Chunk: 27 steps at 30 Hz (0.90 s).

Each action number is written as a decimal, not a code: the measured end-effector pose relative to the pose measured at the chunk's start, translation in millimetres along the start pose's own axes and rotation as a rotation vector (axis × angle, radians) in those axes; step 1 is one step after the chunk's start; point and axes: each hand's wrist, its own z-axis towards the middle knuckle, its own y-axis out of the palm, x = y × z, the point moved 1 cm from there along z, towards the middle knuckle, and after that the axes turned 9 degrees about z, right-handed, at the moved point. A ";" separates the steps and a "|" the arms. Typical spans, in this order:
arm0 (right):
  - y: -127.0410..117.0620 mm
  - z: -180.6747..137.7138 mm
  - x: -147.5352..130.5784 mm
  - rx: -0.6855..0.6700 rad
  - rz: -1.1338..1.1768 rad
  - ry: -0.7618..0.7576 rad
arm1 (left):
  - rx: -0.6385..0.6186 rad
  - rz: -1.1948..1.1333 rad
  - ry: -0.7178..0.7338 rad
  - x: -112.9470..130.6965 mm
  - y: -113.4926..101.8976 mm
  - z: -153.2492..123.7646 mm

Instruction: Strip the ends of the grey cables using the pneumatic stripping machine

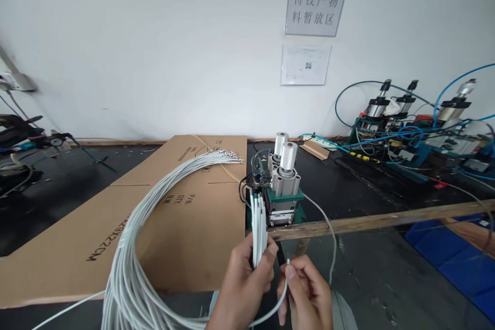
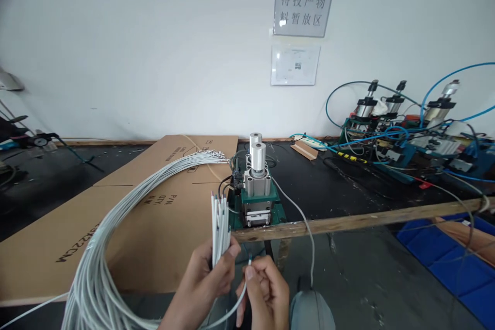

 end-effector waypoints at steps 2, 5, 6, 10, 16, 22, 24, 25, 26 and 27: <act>-4.5 7.4 -4.5 0.000 0.010 0.012 | 0.068 -0.058 0.034 9.4 0.2 0.3; -13.4 20.2 -10.0 -0.026 0.002 0.027 | 0.133 -0.143 0.130 22.9 1.7 0.9; -16.3 24.0 -11.2 -0.025 -0.001 0.008 | 0.145 -0.163 0.156 25.7 2.7 1.4; -26.4 33.5 -14.5 -0.059 -0.133 -0.141 | 0.163 -0.194 0.198 26.8 7.5 5.9; -48.1 49.6 -21.4 -0.341 -0.605 -0.294 | 0.251 -0.179 0.212 20.6 10.4 18.7; -50.3 69.5 -21.3 -0.465 -1.152 -0.810 | 0.334 -0.188 0.170 20.9 15.2 25.4; -49.1 71.3 -17.5 -0.459 -1.127 -0.882 | 0.356 -0.197 0.163 20.7 16.5 26.1; -49.5 71.6 -15.1 -0.454 -1.110 -0.903 | 0.356 -0.198 0.163 20.8 17.2 26.3; -50.6 71.6 -12.5 -0.449 -1.098 -0.916 | 0.355 -0.200 0.164 21.0 17.9 26.5; -52.2 71.7 -9.9 -0.452 -1.092 -0.924 | 0.356 -0.206 0.163 21.5 18.8 26.7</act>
